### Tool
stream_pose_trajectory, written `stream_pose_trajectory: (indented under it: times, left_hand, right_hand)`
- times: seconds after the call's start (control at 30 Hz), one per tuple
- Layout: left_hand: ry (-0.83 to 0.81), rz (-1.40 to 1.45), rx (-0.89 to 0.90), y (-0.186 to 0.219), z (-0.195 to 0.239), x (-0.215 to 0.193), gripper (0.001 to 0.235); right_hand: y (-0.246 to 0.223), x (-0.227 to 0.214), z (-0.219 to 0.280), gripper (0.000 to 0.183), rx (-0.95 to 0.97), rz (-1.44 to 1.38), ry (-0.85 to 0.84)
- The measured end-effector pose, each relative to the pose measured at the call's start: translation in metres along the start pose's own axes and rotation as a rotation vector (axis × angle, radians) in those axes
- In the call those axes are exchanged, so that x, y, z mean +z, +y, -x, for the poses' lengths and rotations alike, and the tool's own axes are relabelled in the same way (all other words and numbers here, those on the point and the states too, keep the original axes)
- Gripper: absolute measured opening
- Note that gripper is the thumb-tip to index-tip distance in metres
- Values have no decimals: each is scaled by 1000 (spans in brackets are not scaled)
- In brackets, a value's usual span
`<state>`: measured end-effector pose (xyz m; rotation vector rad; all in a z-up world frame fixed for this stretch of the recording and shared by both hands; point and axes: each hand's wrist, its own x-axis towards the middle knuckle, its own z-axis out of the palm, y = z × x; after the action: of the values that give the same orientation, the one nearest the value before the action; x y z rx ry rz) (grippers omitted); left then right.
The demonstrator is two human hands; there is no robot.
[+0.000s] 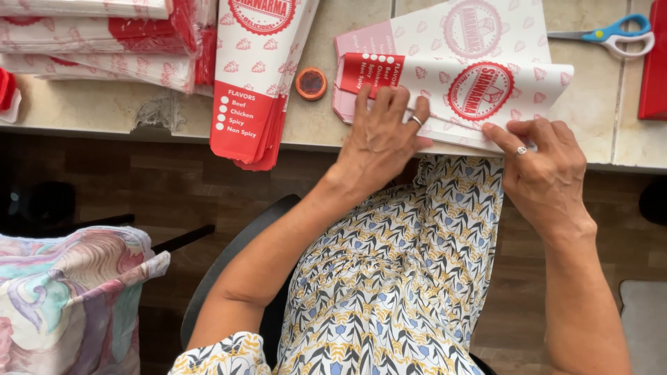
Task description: Folding and creasing paper shawarma bags at a workstation
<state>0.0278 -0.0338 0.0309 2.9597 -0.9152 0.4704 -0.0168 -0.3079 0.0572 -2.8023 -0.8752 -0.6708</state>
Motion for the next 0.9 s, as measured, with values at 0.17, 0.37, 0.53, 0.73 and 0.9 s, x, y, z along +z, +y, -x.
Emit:
stream_pose_trajectory:
  times: [0.17, 0.37, 0.53, 0.73, 0.9]
  left_hand:
    - [-4, -23, -34, 10, 4, 5, 75]
    - [6, -53, -44, 12, 3, 10, 86]
    - [100, -20, -76, 16, 4, 14, 86]
    - [288, 142, -215, 26, -3, 19, 88]
    - [43, 203, -346, 28, -7, 25, 124]
  right_hand:
    - [0, 0, 4, 50, 21, -14, -35]
    - [5, -8, -16, 35, 64, 99, -175]
    - [-32, 7, -103, 28, -1, -10, -107]
    - [-112, 66, -197, 30, -214, -459, -157]
    - [-88, 52, -189, 41, -62, -579, -112]
